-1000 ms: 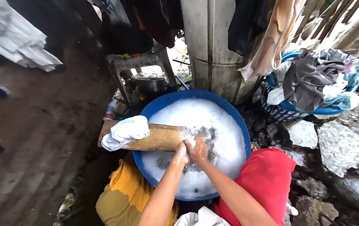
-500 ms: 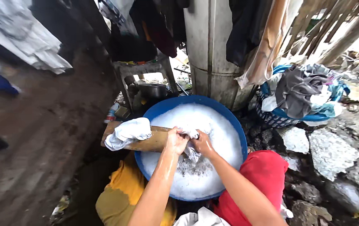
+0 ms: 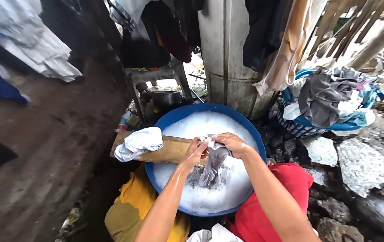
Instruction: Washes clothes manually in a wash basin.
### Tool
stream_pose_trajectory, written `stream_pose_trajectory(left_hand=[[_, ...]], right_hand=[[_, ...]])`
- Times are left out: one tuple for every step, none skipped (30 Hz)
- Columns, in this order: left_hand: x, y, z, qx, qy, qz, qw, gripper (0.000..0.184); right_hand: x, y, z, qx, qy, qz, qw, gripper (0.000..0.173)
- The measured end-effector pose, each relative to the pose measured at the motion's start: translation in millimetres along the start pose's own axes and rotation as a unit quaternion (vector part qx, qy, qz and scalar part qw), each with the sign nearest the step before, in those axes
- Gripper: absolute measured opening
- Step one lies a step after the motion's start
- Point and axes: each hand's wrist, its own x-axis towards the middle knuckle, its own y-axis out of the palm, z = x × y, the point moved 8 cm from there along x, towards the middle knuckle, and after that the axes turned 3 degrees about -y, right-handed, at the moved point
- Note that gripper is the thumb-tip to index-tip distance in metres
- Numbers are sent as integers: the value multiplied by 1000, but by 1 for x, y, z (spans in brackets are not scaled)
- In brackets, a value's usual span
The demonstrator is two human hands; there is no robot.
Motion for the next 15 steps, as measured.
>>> stream_pose_trajectory(left_hand=[[0, -1, -1, 8, -9, -13, 1000, 33], [1, -3, -1, 25, -11, -25, 999, 32], [3, -6, -2, 44, -8, -34, 998, 30], [4, -10, -5, 56, -4, -46, 997, 26], [4, -15, -7, 55, 0, -62, 997, 21], [3, -19, -7, 34, -4, -74, 997, 19], [2, -23, -5, -12, -13, -84, 996, 17], [2, -26, -1, -77, -27, -92, 992, 16], [3, -28, 4, -148, -47, -101, 983, 16], [2, -30, 8, -208, -66, -111, 969, 17], [1, -30, 10, -249, -80, -119, 958, 18], [-1, -29, 10, -262, -86, -123, 953, 21], [-3, -29, 9, -241, -83, -119, 960, 23], [-5, -31, 7, -196, -73, -107, 972, 24], [-8, -34, 4, -129, -56, -92, 986, 25]], right_hand=[[0, 3, 0, -32, 1, 15, 999, 36], [-1, 4, 1, -64, 3, 19, 998, 37], [-1, 4, 1, -91, 5, 12, 996, 39], [-1, 1, 3, -106, 4, -4, 994, 40], [-2, -3, 5, -112, 0, -21, 993, 40], [-6, -6, 8, -110, -2, -35, 993, 40], [-8, -7, 11, -110, -6, -43, 993, 39], [-9, -8, 14, -109, -7, -41, 993, 38], [-9, -8, 15, -106, -3, -28, 994, 35], [-9, -7, 15, -103, 1, -22, 994, 33], [-8, -8, 15, -103, 1, -30, 994, 32], [-8, -12, 15, -98, -2, -55, 994, 31], [-8, -18, 16, -93, -4, -93, 991, 32], [-10, -28, 17, -93, -11, -145, 985, 33], [-11, -39, 19, -94, -27, -206, 974, 33]])
